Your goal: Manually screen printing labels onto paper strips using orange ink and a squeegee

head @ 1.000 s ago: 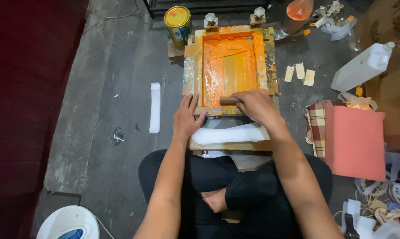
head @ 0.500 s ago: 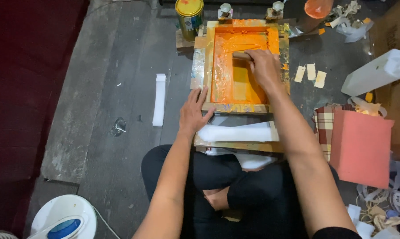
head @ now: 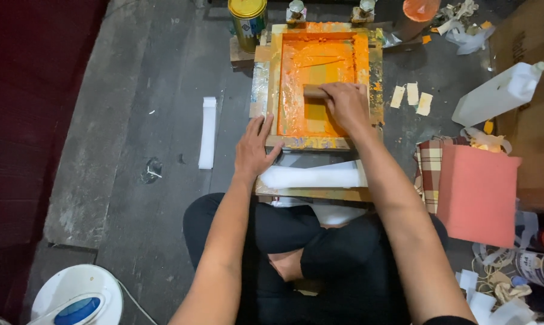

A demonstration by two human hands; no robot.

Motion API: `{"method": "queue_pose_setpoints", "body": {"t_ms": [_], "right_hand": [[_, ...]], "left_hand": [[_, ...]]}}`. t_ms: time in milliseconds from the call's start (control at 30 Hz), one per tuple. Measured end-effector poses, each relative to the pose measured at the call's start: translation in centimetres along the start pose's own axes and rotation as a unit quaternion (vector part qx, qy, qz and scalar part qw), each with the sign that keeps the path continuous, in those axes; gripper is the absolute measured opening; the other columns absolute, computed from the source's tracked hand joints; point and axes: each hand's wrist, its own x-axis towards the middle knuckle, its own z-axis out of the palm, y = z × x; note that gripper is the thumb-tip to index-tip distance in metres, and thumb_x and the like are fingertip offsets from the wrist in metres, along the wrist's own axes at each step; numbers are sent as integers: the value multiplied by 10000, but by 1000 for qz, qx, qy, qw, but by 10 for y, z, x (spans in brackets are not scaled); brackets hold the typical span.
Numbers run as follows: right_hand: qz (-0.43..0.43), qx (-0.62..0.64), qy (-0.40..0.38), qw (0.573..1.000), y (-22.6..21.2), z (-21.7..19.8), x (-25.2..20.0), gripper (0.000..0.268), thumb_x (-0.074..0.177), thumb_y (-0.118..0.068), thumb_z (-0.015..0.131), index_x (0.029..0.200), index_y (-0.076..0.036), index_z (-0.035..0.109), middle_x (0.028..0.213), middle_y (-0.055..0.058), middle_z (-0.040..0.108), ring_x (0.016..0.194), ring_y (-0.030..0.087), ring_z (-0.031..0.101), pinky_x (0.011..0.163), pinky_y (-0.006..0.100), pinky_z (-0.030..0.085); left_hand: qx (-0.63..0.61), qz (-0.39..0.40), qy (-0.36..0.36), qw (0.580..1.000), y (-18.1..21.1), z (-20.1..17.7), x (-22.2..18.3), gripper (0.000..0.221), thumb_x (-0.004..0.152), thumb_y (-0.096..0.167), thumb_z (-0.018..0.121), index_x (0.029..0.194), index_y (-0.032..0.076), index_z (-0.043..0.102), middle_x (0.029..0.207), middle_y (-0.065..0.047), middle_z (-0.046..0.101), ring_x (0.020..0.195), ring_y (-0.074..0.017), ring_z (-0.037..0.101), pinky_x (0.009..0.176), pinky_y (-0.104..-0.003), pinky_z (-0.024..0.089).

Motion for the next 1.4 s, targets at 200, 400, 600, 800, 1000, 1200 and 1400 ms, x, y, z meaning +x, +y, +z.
{"method": "queue_pose_setpoints", "body": {"t_ms": [200,400,600,800,1000,1200,1400], "right_hand": [[-11,12,-47,999,-3,-7,-26,318,1005,-144,679,1305,-248,702,1172,-3,741,1187,217,663,1029,423,344],[8,-6,-83,996,-22,-21,-48,354,964,-126,699,1300,-236,712,1169,24,762,1165,230,687,1036,422,353],[23,-6,-168,986,-35,-40,-54,356,957,-123,704,1301,-213,721,1105,42,777,1084,267,714,1016,415,349],[57,-8,-216,975,-55,-64,-57,403,915,-42,693,1301,-151,727,1126,162,780,1086,394,723,1005,469,428],[68,2,-226,972,-55,-66,-57,375,918,-71,688,1279,-159,736,1116,156,777,1058,402,721,960,458,447],[44,-40,-214,975,-51,-49,-53,369,902,-140,733,1268,-183,736,1122,101,756,1081,335,701,921,433,426],[-4,-17,-157,987,-46,-47,-59,304,924,-130,703,1213,-207,758,1135,89,735,1073,306,668,891,401,408]], "left_hand": [[9,-7,-10,1000,-1,4,1,781,979,694,459,1638,304,307,1483,-105,531,1470,-307,445,1034,-453,537],[21,-9,-10,1000,1,2,0,767,988,688,451,1637,305,311,1486,-98,530,1463,-302,452,1007,-451,553],[36,-14,-15,999,0,4,0,774,991,701,430,1651,335,259,1498,-72,515,1482,-272,428,1021,-418,551],[26,-22,-34,999,0,4,0,777,993,706,417,1654,338,240,1521,-71,496,1498,-272,404,1033,-430,545],[20,-22,-35,999,-1,3,0,784,989,708,409,1655,332,241,1528,-85,489,1504,-284,397,1056,-438,528],[14,-16,-22,1000,1,2,-1,766,1000,701,421,1652,332,260,1512,-84,502,1493,-289,410,1046,-439,531],[3,-15,-14,1000,-1,5,-1,768,999,704,438,1649,331,272,1505,-92,511,1480,-303,427,1047,-446,531]]}}
